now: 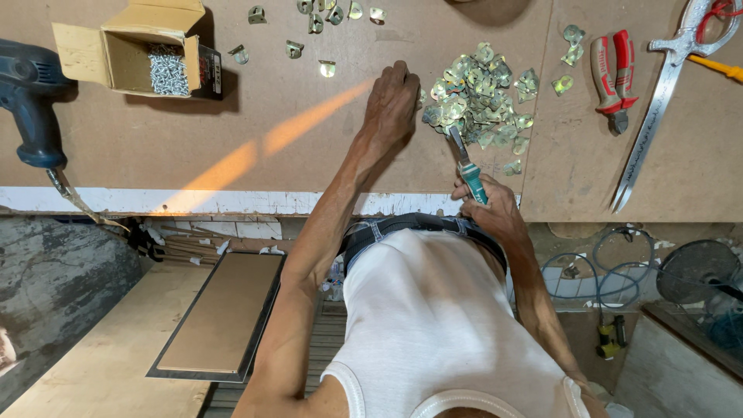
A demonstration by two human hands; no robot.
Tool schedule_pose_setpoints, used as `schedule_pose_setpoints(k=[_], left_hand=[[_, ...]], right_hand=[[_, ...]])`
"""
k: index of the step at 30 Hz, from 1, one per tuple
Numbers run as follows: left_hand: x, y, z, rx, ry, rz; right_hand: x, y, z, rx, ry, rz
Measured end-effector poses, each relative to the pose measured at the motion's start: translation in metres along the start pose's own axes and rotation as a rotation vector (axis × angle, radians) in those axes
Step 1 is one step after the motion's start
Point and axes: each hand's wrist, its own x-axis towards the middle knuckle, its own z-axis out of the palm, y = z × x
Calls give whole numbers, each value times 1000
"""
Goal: The person stands at a workbench holding side cutters in one hand and picks small metal fittings one at a time from a pile. They grip each fitting with the pliers, work on it, and place it back on the bench, repeating this across the pile of fittings.
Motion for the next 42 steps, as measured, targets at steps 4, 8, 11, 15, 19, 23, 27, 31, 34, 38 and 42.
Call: schedule_pose_setpoints(k=[4,8,11,15,19,23,27,31,34,38,42], left_hand=[[-5,-7,-6,-36,33,160],[6,-5,0,25,-177,-41],[16,0,2,37,-37,-32],[28,0,-2,79,40,88],[36,-3,-6,116,29,163],[30,-5,-9,156,-38,144],[13,-8,-17,-21,-207,11],[17,-5,-17,107,124,257],[25,-4,-9,116,-125,269],[7,-3,-2,189,-72,303],[-22,1,4,76,-146,148]], right_hand=[[0,-6,1,3,0,105],[-2,-8,2,71,-20,39],[-1,-5,2,78,-13,72],[1,1,0,78,-18,53],[6,4,-1,172,-13,89],[5,5,1,271,4,166],[-1,5,3,243,25,100],[-5,3,2,312,-10,114],[-1,1,2,280,-32,139],[0,3,2,337,12,139],[-6,10,-4,329,43,102]])
